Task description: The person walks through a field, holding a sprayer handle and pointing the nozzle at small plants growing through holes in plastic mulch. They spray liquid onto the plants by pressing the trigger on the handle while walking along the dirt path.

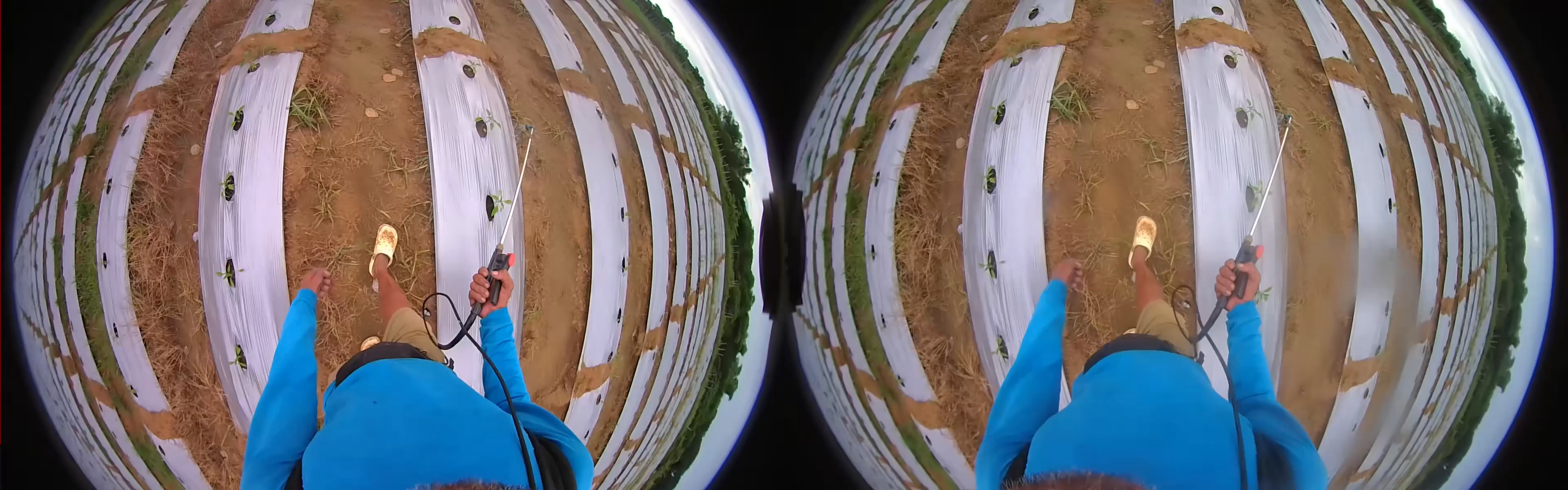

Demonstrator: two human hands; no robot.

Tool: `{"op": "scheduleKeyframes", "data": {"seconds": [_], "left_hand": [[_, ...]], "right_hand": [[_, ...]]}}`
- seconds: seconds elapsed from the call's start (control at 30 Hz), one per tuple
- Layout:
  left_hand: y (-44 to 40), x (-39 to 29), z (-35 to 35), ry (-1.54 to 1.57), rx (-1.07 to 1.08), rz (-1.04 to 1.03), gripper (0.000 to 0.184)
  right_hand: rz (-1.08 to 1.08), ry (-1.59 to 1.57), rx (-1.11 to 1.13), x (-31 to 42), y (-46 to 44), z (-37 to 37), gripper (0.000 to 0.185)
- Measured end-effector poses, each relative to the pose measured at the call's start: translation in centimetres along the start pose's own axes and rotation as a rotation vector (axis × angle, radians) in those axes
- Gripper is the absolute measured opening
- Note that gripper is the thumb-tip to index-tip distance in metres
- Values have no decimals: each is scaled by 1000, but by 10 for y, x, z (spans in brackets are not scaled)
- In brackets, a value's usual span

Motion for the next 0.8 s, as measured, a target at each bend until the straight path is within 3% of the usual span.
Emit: {"op": "scheduleKeyframes", "data": {"seconds": [0.07,0.1,0.13,0.17,0.23,0.3,0.43,0.6,0.8], "left_hand": [[6,45,12,-19,-123,79,12],[-5,9,107,-94,-252,221,12],[-23,13,112,48,-368,318,13],[7,-28,82,-28,-329,334,13],[22,-35,72,-72,-393,444,18],[13,-62,83,-213,-402,353,21],[-50,-172,48,-453,-370,25,23],[-145,-301,-6,-53,-268,280,21],[-305,-482,-57,-18,-93,408,16]], "right_hand": [[87,57,-27,22,-5,-7,17],[-32,-42,-48,-2,-109,-50,17],[-22,-34,-29,24,-141,-75,17],[-15,-30,-23,50,-161,-96,17],[-23,-52,-6,92,-198,-142,17],[-29,-102,-3,117,-233,-186,17],[-103,-75,29,162,-301,-258,17],[-130,-17,63,203,-404,-321,20],[-90,8,30,269,-542,-436,19]]}}
Point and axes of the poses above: each hand's wrist, its own y-axis away from the middle knuckle, its own z-axis out of the back of the hand, x = y × z, the point moved 10 cm from there along -y, towards the middle knuckle, and after that the axes turned 10 degrees about -x, right-handed, at the moved point
